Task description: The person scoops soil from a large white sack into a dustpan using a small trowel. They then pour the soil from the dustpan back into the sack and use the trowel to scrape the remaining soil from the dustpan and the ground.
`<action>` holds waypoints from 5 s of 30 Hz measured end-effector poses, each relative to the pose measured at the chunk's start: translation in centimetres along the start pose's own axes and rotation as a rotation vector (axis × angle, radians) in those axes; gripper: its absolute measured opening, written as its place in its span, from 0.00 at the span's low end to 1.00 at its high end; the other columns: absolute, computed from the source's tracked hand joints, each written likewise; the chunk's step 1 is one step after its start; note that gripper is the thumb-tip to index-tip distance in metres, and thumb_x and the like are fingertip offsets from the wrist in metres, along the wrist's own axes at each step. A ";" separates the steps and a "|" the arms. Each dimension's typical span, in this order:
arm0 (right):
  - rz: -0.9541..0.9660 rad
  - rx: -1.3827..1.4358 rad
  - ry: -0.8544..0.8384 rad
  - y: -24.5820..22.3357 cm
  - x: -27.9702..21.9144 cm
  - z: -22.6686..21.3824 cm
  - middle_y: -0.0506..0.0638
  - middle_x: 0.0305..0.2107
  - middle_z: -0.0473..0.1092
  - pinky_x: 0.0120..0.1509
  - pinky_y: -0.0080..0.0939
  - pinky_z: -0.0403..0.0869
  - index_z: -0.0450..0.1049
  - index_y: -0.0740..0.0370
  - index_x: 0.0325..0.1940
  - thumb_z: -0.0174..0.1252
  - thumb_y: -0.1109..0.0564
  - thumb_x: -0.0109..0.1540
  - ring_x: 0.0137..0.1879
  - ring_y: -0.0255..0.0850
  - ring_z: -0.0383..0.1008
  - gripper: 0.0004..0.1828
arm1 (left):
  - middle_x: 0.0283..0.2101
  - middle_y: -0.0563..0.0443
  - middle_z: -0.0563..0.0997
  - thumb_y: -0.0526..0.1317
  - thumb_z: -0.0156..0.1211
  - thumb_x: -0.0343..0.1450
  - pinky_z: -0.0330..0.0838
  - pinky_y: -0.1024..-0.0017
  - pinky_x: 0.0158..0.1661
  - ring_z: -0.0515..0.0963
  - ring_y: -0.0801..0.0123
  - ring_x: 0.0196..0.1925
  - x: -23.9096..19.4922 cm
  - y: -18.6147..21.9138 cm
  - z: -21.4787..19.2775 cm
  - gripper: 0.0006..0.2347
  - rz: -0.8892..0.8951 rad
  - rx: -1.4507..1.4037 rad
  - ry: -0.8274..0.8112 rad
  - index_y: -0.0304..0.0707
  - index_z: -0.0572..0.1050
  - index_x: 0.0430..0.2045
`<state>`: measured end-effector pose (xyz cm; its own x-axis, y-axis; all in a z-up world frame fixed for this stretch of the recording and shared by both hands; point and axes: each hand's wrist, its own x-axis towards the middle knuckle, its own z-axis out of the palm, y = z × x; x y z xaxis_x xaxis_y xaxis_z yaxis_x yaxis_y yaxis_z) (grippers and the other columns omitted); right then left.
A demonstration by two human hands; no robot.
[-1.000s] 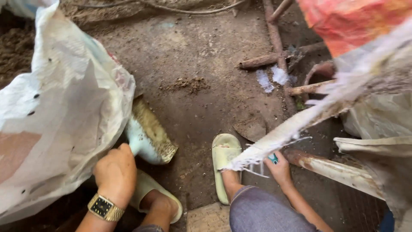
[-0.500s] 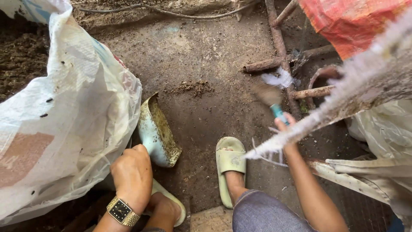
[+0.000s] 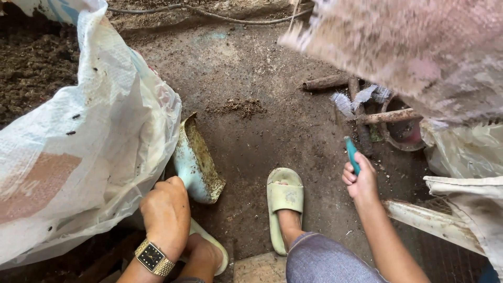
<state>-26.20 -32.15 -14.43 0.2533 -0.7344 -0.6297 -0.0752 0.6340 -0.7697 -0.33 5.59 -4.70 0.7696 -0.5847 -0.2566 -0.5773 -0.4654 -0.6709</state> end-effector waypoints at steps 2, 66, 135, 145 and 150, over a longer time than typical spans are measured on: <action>0.018 0.060 0.014 1.2 1.7 -0.5 0.45 0.19 0.58 0.18 0.30 0.46 0.64 0.57 0.56 0.51 0.54 0.69 0.16 0.29 0.50 0.12 | 0.22 0.66 0.70 0.37 0.55 0.71 0.59 0.76 0.18 0.71 0.82 0.19 -0.1 0.0 0.1 0.07 -0.014 -0.014 0.006 0.60 0.69 0.26; -0.806 -1.604 0.269 -9.0 13.7 7.0 0.45 0.18 0.68 0.22 0.39 0.68 0.72 0.57 0.29 0.62 0.40 0.73 0.21 0.38 0.67 0.25 | 0.22 0.66 0.69 0.38 0.54 0.72 0.57 0.76 0.18 0.69 0.83 0.18 0.5 -0.5 -0.6 0.07 0.003 0.020 -0.033 0.59 0.67 0.25; -0.180 -2.012 0.086 -7.0 -7.3 -2.5 0.50 0.45 0.75 0.29 0.39 0.75 0.68 0.42 0.70 0.54 0.46 0.68 0.28 0.38 0.76 0.24 | 0.21 0.69 0.69 0.37 0.55 0.70 0.58 0.76 0.19 0.72 0.82 0.18 0.9 -1.1 0.3 0.10 -0.006 -0.003 0.019 0.63 0.67 0.22; -0.079 -1.977 0.576 -5.0 3.2 -9.7 0.55 0.35 0.82 0.34 0.50 0.75 0.81 0.51 0.48 0.55 0.45 0.67 0.38 0.55 0.84 0.15 | 0.22 0.65 0.69 0.36 0.53 0.72 0.58 0.75 0.19 0.71 0.79 0.19 1.0 -0.7 -0.3 0.10 0.004 0.008 0.043 0.61 0.67 0.22; -0.110 -1.921 0.595 0.7 8.4 -11.0 0.63 0.40 0.80 0.43 0.56 0.77 0.78 0.61 0.50 0.56 0.46 0.65 0.46 0.60 0.82 0.18 | 0.21 0.68 0.68 0.37 0.53 0.73 0.57 0.77 0.19 0.70 0.83 0.18 0.9 -1.0 -0.7 0.10 0.021 0.044 0.030 0.62 0.66 0.22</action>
<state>-34.76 -40.50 -21.43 0.0692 -0.9728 -0.2209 -0.9200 -0.1478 0.3629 0.77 5.07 -3.82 0.7486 -0.6141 -0.2500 -0.5798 -0.4235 -0.6960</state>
